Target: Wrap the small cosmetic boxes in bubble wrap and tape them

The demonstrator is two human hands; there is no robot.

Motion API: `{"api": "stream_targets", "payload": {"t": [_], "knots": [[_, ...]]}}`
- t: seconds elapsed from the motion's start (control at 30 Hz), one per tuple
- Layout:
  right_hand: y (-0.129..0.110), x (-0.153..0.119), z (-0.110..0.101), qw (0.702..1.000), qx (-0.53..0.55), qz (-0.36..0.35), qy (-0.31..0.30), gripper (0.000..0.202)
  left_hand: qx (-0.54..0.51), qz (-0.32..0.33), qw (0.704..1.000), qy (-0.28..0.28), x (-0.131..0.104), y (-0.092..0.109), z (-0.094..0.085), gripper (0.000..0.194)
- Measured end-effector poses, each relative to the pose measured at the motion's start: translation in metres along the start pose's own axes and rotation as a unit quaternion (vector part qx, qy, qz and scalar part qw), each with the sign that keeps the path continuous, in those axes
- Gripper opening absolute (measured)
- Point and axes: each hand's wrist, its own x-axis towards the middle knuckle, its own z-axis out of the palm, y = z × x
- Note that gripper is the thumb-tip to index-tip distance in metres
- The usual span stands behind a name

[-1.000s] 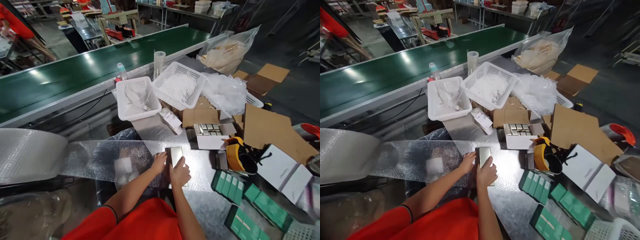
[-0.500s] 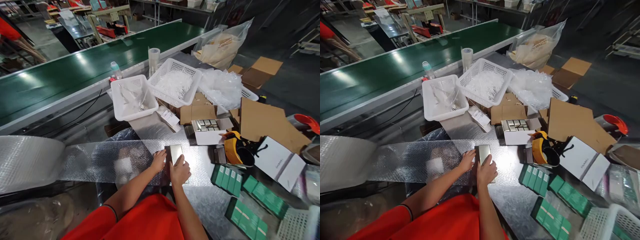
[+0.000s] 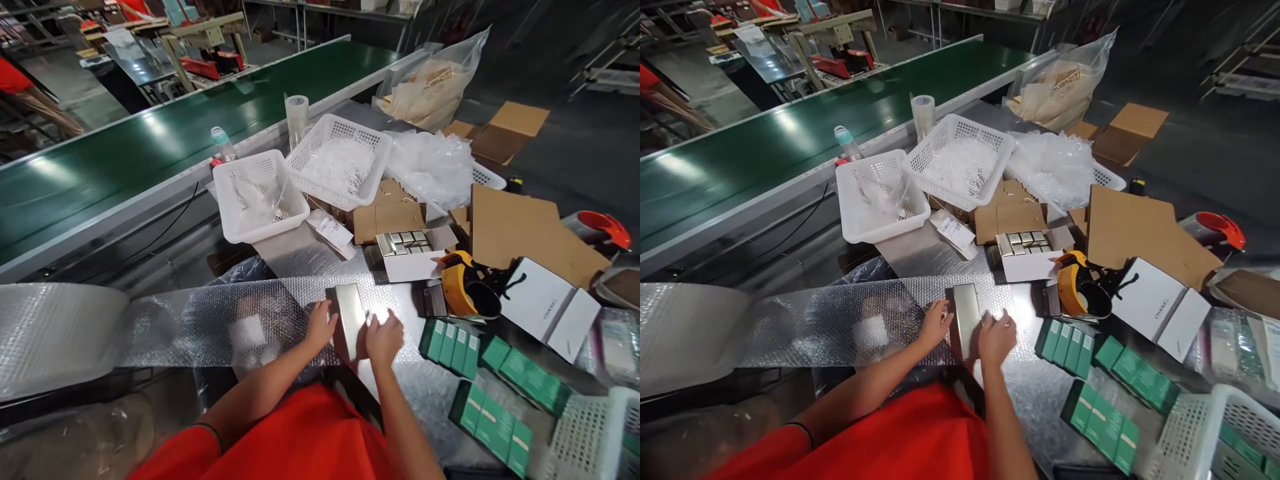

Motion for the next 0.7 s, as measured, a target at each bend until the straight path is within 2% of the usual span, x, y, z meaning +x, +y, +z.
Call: {"api": "stream_targets", "payload": {"t": [0.07,0.17,0.27,0.37,0.47,0.53,0.63,0.7], "knots": [[0.025,0.021,-0.006,0.998,-0.048,0.032,-0.02,0.054,-0.042,-0.071,0.997,-0.008,-0.003,0.009,0.009,0.033],[0.053,0.049,-0.013,0.988,-0.107,0.042,-0.105,0.051,-0.078,-0.15,0.984,-0.049,-0.005,0.021,0.016,0.033],[0.064,0.069,-0.024,0.982,-0.106,0.006,-0.158,0.037,-0.104,-0.194,0.973,-0.069,-0.003,0.026,0.015,0.025],[0.062,0.073,-0.035,0.975,-0.083,-0.065,-0.197,0.026,-0.134,-0.219,0.964,-0.071,-0.003,0.029,0.012,0.024],[0.042,0.052,-0.038,0.957,-0.022,-0.183,-0.226,0.024,-0.161,-0.241,0.956,-0.056,-0.003,0.031,0.012,0.027],[0.021,0.025,-0.033,0.944,-0.002,-0.254,-0.213,0.028,-0.151,-0.237,0.959,-0.032,-0.002,0.032,0.013,0.026],[-0.008,-0.016,-0.016,0.943,-0.038,-0.278,-0.179,0.04,-0.131,-0.211,0.969,-0.009,0.0,0.031,0.013,0.027],[-0.017,-0.035,-0.004,0.942,-0.06,-0.289,-0.159,0.047,-0.163,-0.207,0.964,-0.033,0.0,0.03,0.012,0.025]]}}
